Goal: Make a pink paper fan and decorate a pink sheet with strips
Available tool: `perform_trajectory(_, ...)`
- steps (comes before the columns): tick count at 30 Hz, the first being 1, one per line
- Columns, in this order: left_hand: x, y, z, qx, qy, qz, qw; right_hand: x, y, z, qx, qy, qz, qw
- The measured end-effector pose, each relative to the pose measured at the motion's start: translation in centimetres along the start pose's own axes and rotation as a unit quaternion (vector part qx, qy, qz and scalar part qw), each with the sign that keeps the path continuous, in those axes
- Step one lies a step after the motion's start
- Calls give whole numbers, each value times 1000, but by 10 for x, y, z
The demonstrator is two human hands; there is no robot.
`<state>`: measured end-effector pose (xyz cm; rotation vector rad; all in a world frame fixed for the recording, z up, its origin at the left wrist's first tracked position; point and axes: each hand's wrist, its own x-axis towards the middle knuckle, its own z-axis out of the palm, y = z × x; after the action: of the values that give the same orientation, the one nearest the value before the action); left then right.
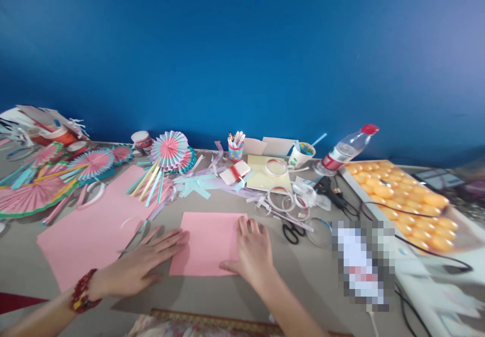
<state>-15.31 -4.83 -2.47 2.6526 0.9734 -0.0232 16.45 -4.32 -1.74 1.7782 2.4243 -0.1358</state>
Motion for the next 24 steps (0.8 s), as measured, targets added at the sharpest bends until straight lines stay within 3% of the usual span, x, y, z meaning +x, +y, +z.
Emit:
perform_trajectory(4,37,6,-15,-21,83,-38,996,0,1,3,-7,8,2,1000)
perform_trajectory(9,77,26,12,44,43,79,995,-1,1,7,1,23,4,1000)
perform_trajectory(13,76,23,31,58,38,101,992,-2,3,7,14,22,4,1000)
perform_trajectory(20,74,21,24,44,33,114,992,0,-12,27,80,45,-94,991)
perform_trajectory(24,74,21,24,41,31,110,993,3,-21,41,95,41,-96,990)
